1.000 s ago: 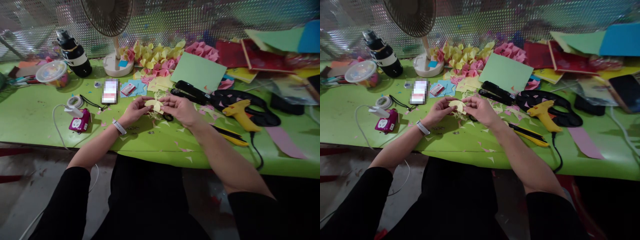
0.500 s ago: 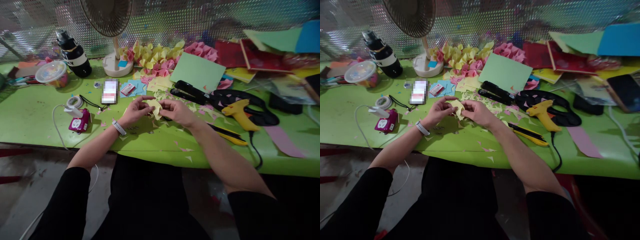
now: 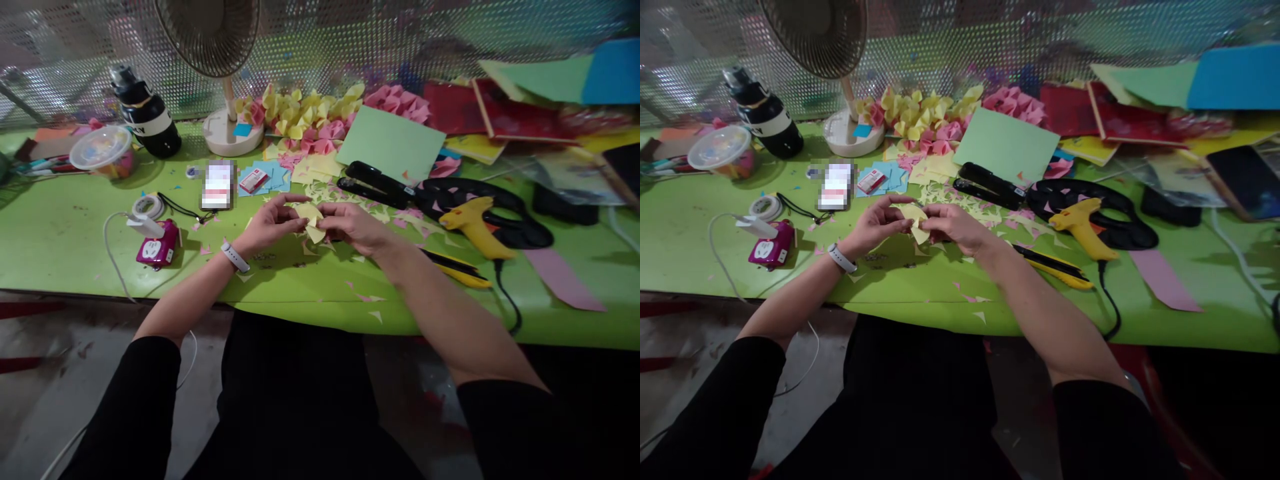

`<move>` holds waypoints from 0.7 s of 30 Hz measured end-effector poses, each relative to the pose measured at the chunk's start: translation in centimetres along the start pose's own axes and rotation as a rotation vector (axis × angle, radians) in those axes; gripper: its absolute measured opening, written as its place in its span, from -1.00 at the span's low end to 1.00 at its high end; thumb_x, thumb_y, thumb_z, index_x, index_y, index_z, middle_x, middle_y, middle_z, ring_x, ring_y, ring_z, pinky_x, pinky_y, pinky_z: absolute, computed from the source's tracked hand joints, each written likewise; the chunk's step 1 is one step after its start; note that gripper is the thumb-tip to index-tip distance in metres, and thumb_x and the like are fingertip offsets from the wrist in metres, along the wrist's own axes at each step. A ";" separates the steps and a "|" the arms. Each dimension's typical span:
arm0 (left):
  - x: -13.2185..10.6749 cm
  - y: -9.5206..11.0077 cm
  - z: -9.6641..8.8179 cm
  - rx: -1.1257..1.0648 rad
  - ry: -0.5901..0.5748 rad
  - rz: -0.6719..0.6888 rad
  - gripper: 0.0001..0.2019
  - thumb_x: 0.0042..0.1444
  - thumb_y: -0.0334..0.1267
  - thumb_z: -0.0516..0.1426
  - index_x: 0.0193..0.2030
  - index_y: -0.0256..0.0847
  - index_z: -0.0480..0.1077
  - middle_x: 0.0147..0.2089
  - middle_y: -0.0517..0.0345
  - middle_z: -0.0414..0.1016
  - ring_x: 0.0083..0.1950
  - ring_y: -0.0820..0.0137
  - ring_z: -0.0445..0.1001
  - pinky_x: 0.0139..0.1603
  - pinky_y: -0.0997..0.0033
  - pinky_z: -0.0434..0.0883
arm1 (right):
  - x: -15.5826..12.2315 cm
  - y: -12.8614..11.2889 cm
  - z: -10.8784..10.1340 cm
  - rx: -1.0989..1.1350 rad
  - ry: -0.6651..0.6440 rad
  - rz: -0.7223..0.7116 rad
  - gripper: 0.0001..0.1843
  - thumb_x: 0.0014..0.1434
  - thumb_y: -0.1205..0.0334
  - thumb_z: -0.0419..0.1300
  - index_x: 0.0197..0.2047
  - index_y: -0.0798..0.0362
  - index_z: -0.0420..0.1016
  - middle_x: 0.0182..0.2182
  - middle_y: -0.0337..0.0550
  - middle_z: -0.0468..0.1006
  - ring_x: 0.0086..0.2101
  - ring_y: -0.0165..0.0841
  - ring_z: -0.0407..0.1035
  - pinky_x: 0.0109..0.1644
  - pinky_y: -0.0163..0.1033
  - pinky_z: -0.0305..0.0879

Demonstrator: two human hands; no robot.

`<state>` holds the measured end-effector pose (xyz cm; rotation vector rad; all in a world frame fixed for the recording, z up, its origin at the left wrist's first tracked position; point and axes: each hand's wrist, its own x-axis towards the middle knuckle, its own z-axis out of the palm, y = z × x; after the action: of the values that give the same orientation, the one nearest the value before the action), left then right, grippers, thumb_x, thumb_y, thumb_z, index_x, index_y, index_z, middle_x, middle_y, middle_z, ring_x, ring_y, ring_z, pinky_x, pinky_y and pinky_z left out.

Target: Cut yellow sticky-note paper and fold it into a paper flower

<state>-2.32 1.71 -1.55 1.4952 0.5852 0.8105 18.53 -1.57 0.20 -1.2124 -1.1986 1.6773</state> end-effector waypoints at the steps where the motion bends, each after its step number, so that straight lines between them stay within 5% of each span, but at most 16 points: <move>1: 0.0 0.1 0.0 -0.025 -0.007 -0.010 -0.49 0.13 -0.24 0.33 0.20 -0.23 0.34 -0.31 0.18 0.55 -0.25 0.47 0.55 -0.11 0.40 0.46 | 0.0 0.0 0.0 0.007 0.005 0.006 -0.81 -0.07 0.37 0.37 -0.30 0.07 0.59 -0.41 -0.19 0.58 -0.50 -0.47 0.38 -0.46 -0.34 0.36; 11: 0.1 0.3 0.4 -0.065 0.052 -0.094 -0.41 -0.05 -0.24 0.44 0.11 -0.26 0.37 -0.43 0.26 0.50 -0.37 0.50 0.53 -0.26 0.46 0.44 | 0.0 0.4 0.3 -0.033 -0.037 -0.025 -0.78 -0.05 0.31 0.40 -0.27 0.07 0.58 -0.36 -0.17 0.57 -0.48 -0.47 0.36 -0.42 -0.31 0.39; 15: 0.3 0.3 0.1 -0.162 0.019 -0.148 -0.38 -0.08 -0.26 0.45 0.10 -0.27 0.34 -0.33 0.18 0.57 -0.30 0.44 0.58 -0.17 0.36 0.51 | -0.2 0.0 -0.5 -0.080 -0.077 -0.046 -0.75 -0.03 0.22 0.41 -0.23 0.05 0.60 -0.39 -0.18 0.58 -0.46 -0.43 0.39 -0.37 -0.28 0.41; 21: 0.2 0.1 0.0 -0.075 -0.092 -0.159 -0.42 -0.07 -0.30 0.45 0.07 -0.27 0.35 -0.49 0.34 0.44 -0.45 0.55 0.45 -0.36 0.51 0.34 | -0.2 -0.3 -1.2 -0.141 -0.049 -0.147 -0.82 0.06 0.13 0.35 -0.32 0.06 0.61 -0.45 -0.17 0.57 -0.51 -0.44 0.38 -0.38 -0.27 0.37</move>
<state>-2.23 1.84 -1.40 1.3905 0.5901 0.6303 19.72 -1.31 0.38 -1.1421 -1.4216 1.5430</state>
